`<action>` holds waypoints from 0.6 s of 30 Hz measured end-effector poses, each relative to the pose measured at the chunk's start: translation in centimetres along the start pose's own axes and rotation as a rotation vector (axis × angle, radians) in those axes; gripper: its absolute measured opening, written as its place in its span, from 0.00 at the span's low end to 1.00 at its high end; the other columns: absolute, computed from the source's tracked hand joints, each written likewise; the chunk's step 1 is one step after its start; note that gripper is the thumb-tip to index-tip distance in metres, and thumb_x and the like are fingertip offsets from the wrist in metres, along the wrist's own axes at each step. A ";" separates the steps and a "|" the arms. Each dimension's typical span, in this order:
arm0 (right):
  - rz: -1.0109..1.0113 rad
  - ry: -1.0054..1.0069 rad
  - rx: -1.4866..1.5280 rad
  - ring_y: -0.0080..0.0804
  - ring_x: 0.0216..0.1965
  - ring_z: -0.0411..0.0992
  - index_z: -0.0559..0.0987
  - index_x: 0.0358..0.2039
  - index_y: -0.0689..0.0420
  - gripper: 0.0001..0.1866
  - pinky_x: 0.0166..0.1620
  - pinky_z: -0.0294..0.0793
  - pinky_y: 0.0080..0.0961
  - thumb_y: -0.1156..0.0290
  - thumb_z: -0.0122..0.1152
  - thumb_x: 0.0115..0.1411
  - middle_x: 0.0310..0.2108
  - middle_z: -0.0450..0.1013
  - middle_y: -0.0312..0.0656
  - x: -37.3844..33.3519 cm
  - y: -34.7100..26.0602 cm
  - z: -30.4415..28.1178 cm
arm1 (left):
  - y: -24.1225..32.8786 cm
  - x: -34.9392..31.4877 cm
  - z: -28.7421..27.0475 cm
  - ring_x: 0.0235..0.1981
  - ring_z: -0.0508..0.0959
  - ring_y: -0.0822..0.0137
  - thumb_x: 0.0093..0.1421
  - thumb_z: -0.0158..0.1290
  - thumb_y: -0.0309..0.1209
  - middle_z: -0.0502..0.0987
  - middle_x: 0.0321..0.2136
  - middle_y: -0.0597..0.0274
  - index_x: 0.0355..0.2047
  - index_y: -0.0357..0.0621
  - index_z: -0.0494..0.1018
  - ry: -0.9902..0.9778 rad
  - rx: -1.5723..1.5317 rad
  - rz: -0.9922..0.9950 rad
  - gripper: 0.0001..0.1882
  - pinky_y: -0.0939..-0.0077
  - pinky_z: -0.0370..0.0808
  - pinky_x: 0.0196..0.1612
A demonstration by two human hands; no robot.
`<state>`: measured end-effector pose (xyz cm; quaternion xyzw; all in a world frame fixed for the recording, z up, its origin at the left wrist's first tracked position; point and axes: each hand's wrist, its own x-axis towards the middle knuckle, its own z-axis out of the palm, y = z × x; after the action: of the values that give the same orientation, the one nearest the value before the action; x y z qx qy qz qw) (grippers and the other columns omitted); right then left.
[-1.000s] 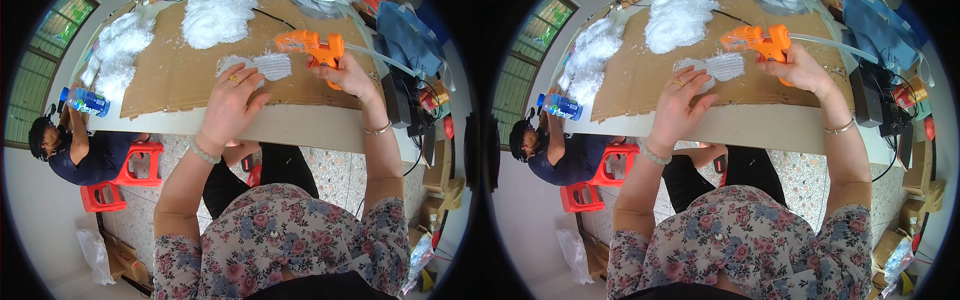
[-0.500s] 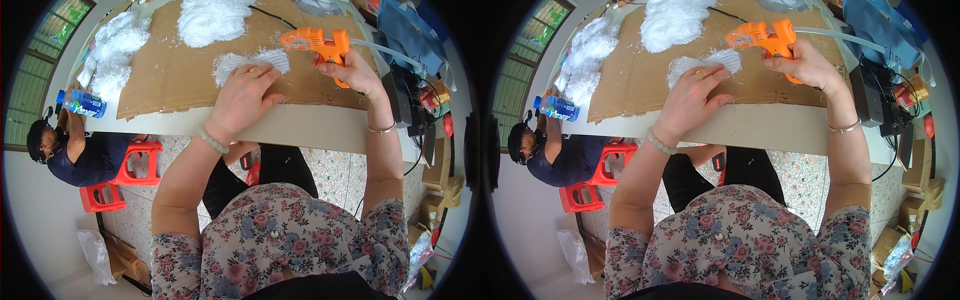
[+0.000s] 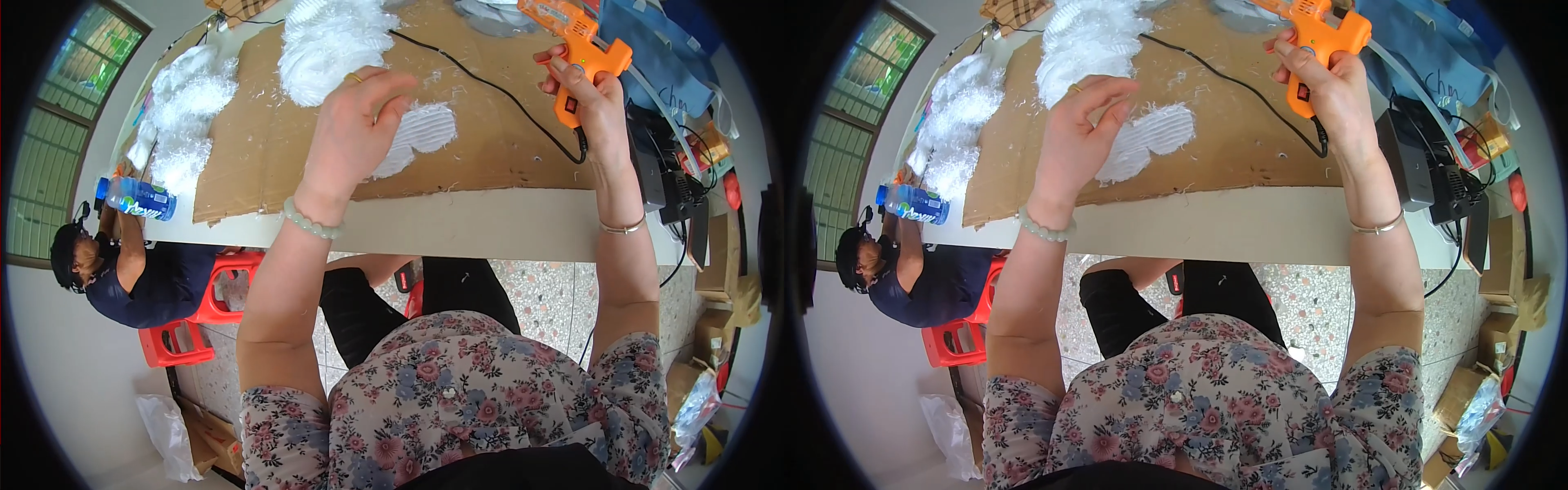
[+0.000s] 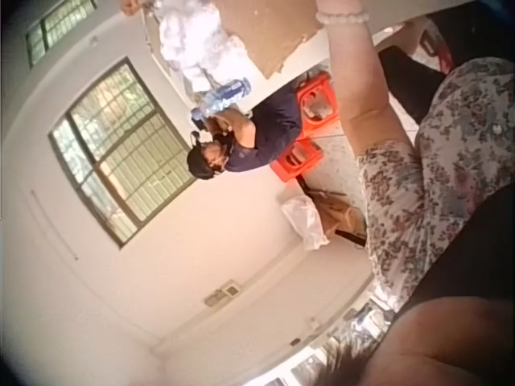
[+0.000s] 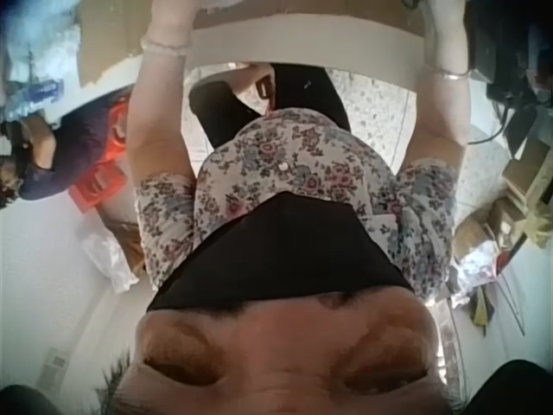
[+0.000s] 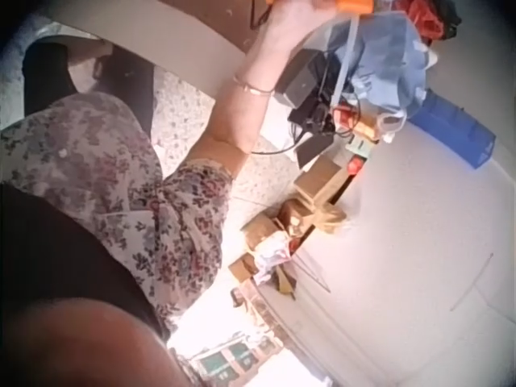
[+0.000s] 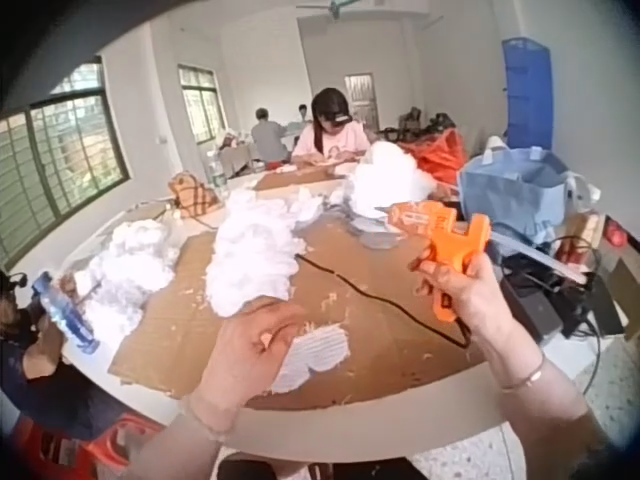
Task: Using a hot glue gun to attach white cotton fluff to cloud-shaped paper cutouts on a cardboard-covered table.
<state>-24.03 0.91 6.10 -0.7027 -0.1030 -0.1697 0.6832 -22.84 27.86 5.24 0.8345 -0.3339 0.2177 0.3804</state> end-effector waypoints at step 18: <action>0.083 0.136 0.240 0.22 0.26 0.66 0.69 0.41 0.63 0.13 0.35 0.71 0.25 0.68 0.50 0.59 0.39 0.70 0.47 -4.3 -0.5 -0.4 | -9.4 15.7 12.6 0.38 0.76 0.57 0.52 0.52 0.45 0.78 0.34 0.55 0.38 0.43 0.75 -0.151 0.222 -0.519 0.21 0.69 0.71 0.43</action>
<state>-28.22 0.94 4.96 -0.6065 -0.0469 -0.1747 0.7743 -3.98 16.44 2.53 0.9424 -0.1109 0.0855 0.3039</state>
